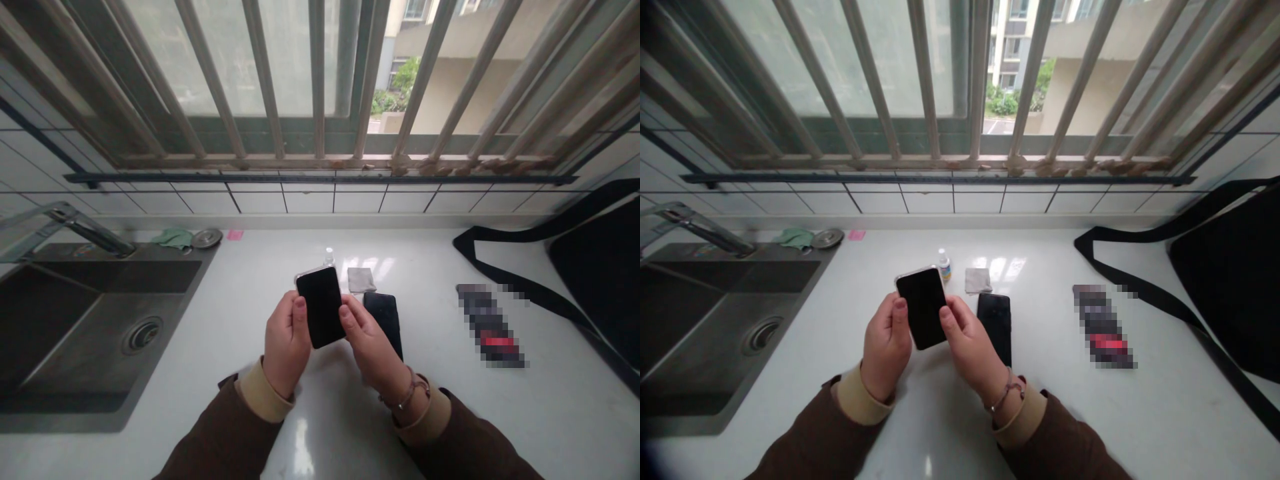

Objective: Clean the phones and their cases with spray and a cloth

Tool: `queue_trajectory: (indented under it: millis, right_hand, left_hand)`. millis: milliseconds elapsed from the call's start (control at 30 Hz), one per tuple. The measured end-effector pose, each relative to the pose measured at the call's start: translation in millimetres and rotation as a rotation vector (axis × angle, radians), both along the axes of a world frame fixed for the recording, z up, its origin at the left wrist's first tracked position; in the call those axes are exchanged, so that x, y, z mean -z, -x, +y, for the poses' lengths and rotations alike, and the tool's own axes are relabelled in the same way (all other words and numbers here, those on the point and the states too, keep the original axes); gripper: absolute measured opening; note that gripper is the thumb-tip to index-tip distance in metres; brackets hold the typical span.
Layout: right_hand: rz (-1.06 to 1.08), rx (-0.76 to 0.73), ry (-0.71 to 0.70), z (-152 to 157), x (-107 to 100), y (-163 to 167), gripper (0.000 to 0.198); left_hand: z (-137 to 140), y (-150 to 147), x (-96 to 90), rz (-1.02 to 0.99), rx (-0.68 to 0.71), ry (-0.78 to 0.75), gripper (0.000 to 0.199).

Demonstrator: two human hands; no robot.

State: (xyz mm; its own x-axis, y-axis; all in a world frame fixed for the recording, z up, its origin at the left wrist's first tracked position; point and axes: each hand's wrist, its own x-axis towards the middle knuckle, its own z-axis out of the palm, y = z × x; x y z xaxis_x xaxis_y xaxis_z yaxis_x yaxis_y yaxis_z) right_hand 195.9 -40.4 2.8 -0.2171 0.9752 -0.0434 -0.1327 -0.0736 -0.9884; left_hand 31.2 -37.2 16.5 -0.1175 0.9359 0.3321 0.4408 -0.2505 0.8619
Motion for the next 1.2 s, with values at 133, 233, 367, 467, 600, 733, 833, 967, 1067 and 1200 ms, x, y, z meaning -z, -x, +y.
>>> queue_trajectory:
  millis: [133, 233, 367, 467, 600, 733, 833, 967, 1067, 1200]
  right_hand:
    - [-0.092, 0.018, -0.052, -1, 5, -5, 0.038]
    - [-0.241, -0.006, -0.113, -1, 3, -9, 0.037]
    - [-0.41, -0.102, -0.206, -3, -3, -11, 0.035]
    - [-0.479, -0.099, -0.257, -6, -3, -9, 0.031]
    - [-0.543, -0.1, -0.331, -8, 2, -10, 0.022]
    - [-0.648, -0.063, -0.446, -10, 5, -11, 0.018]
    - [-0.73, -0.024, -0.527, -10, 6, -10, 0.021]
    - [-0.795, 0.001, -0.606, -11, 4, -8, 0.029]
    - [-0.809, 0.021, -0.636, -13, 1, -7, 0.033]
    - [-0.801, 0.027, -0.604, -16, -4, -5, 0.033]
  left_hand:
    - [3, -1, -0.5, -0.309, 0.102, 0.152, 0.047]
    - [9, -1, 5.7, -0.577, 0.055, 0.24, 0.054]
    - [21, 3, 13.1, -0.677, -0.019, 0.248, 0.057]
    - [26, 4, 12.4, -0.788, 0.019, 0.303, 0.058]
    - [26, 4, 7.0, -0.904, 0.049, 0.36, 0.056]
    - [25, 5, 3.5, -1.057, 0.08, 0.362, 0.048]
    - [25, 5, 1.3, -1.178, 0.146, 0.395, 0.042]
    - [27, 7, -3.3, -1.205, 0.215, 0.499, 0.044]
    - [28, 9, -7.1, -1.228, 0.232, 0.592, 0.048]
    - [29, 11, -10.1, -1.274, 0.225, 0.658, 0.049]
